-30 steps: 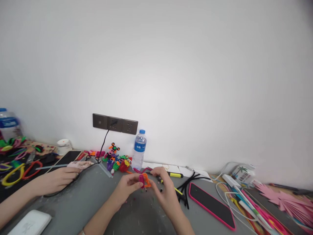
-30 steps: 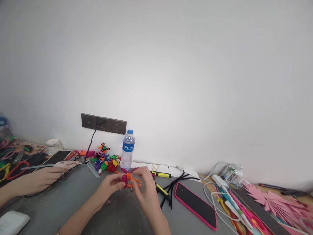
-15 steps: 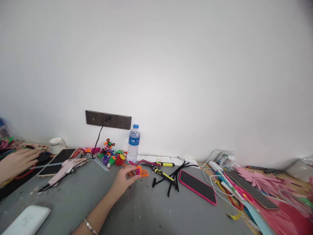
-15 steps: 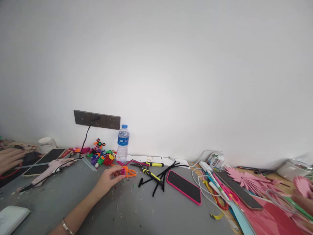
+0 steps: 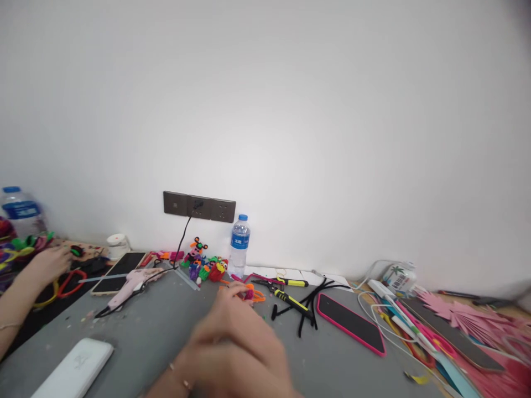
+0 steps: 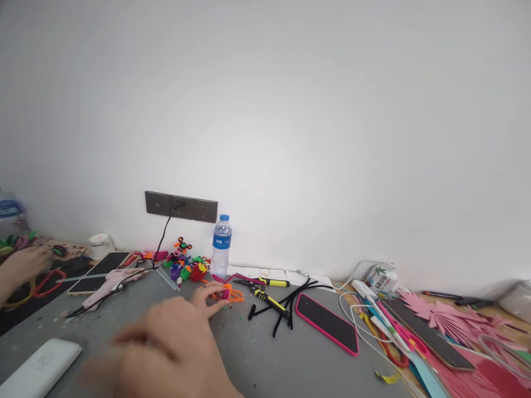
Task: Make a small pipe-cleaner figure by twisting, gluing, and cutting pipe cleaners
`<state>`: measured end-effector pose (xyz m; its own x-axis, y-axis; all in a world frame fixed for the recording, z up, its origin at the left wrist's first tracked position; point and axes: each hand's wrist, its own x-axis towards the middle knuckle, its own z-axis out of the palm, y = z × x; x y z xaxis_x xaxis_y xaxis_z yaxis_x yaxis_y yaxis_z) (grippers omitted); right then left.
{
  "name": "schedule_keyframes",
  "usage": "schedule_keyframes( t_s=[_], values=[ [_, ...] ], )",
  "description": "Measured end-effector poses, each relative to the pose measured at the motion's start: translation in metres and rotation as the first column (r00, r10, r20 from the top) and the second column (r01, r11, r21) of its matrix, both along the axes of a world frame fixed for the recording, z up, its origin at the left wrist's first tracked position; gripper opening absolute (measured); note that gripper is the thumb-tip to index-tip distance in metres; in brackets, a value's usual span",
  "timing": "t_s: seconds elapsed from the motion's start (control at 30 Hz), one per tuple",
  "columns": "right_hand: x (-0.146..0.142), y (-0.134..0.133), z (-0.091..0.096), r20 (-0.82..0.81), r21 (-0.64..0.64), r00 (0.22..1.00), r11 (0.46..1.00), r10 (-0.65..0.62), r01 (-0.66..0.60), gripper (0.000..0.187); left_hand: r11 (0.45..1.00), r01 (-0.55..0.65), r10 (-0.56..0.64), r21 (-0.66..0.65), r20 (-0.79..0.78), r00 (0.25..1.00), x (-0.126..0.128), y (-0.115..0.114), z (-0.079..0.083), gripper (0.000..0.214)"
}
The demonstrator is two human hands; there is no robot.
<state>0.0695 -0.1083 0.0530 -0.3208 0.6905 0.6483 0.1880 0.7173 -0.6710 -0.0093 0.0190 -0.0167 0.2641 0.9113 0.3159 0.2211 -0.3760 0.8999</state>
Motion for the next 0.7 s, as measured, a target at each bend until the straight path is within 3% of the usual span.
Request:
schedule_keyframes(
  t_s=[0.1,0.17,0.23,0.3,0.43,0.57,0.7],
  values=[
    [-0.043,0.034,0.042,0.136,0.077,0.99,0.996,0.044,-0.054,0.034,0.999,-0.002,0.0,0.048,0.029,1.0,0.0,-0.002,0.002,0.015],
    [-0.078,0.048,0.048,0.336,0.147,0.938,0.978,0.09,-0.146,0.036,0.997,0.043,-0.046,0.063,0.043,0.998,0.0,-0.003,0.002,0.017],
    [-0.114,0.061,0.038,0.479,0.215,0.877,0.962,0.047,-0.168,0.033,0.996,0.069,-0.072,0.056,0.053,0.996,0.0,0.001,-0.001,0.019],
    [-0.149,0.075,0.017,0.584,0.238,0.81,0.966,-0.06,-0.1,0.033,0.996,0.072,-0.072,0.061,0.011,0.997,0.0,0.007,-0.005,0.018],
    [-0.199,0.108,-0.023,0.693,0.189,0.704,0.981,-0.155,0.03,0.033,0.998,-0.001,0.0,0.06,0.026,1.0,-0.004,0.018,-0.009,0.017],
    [-0.213,0.137,-0.045,0.726,0.104,0.67,0.987,-0.158,0.12,0.035,0.998,-0.024,0.022,0.064,0.031,0.999,-0.008,0.023,-0.01,0.016],
    [-0.214,0.141,-0.053,0.728,0.037,0.673,0.988,-0.131,0.152,0.033,0.993,-0.099,0.095,0.062,0.067,0.993,-0.01,0.026,-0.013,0.019]
  ],
)
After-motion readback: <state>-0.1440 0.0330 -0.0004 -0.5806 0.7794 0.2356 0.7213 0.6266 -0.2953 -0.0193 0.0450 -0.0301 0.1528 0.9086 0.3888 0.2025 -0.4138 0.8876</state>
